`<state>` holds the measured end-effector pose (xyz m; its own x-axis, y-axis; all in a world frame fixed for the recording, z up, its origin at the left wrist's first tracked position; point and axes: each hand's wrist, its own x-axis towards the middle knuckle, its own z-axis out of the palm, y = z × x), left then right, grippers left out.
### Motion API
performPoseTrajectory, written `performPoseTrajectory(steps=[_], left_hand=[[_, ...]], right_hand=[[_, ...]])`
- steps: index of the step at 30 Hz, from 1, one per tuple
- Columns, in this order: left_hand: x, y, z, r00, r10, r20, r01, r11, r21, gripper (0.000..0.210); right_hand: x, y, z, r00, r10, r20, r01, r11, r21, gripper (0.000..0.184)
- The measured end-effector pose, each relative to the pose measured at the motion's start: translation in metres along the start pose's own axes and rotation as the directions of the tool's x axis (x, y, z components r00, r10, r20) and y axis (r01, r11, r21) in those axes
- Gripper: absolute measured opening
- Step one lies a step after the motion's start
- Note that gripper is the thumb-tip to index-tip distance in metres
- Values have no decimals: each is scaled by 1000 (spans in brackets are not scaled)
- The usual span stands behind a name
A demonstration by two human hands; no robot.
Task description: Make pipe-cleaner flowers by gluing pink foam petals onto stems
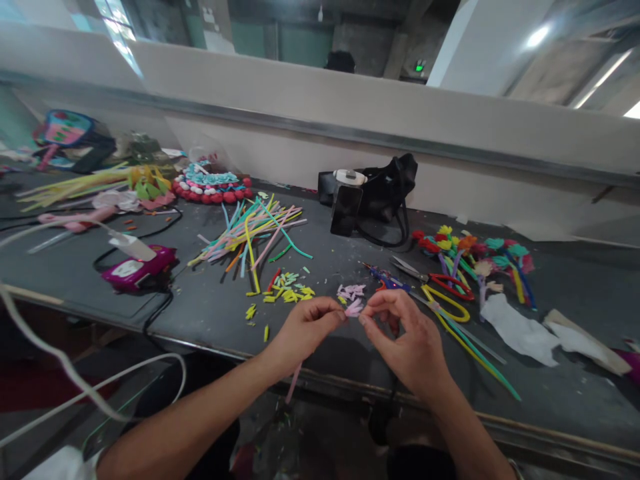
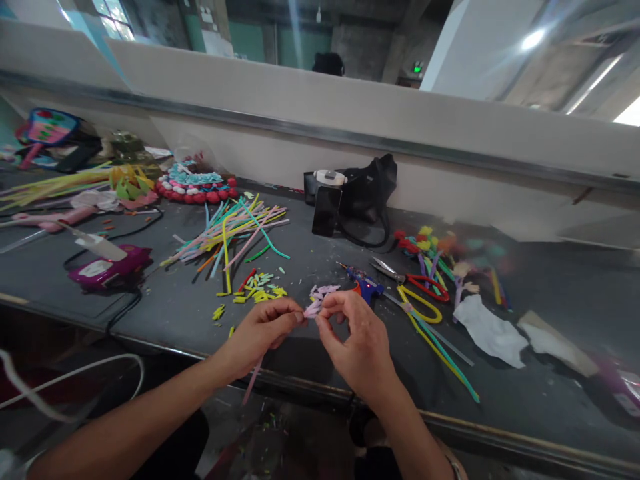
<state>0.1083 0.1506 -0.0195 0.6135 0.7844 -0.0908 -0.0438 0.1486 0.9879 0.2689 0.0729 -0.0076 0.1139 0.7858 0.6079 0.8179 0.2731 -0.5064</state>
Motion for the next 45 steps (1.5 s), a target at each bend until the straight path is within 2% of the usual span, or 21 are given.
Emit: performPoseTrajectory(steps=[21,27,31,37,40,45], left_hand=[[0,-4,-2,1000,12,14,-13,1000,25,19],[0,-3,-4,999,-25,32,24,999,27,22],[0,-2,-6,993,-68,96,72,997,-39,25],[0,2,-9,981,-117,158,148,968,-201,28],[1,2,-12,971,-131,201,182,948,-261,26],[4,-1,-15,974,-96,207,151,951,-271,26]], right_hand=[[0,-3,1,999,35,16,-35,999,-23,14],[-2,0,3,997,75,26,-75,997,6,17],[-1,1,-1,995,93,-32,-92,995,24,26],[-1,2,-9,967,200,-156,-199,980,22,11],[-2,4,-9,969,195,-154,-196,980,9,7],[-3,5,-7,985,129,-118,-133,991,-19,6]])
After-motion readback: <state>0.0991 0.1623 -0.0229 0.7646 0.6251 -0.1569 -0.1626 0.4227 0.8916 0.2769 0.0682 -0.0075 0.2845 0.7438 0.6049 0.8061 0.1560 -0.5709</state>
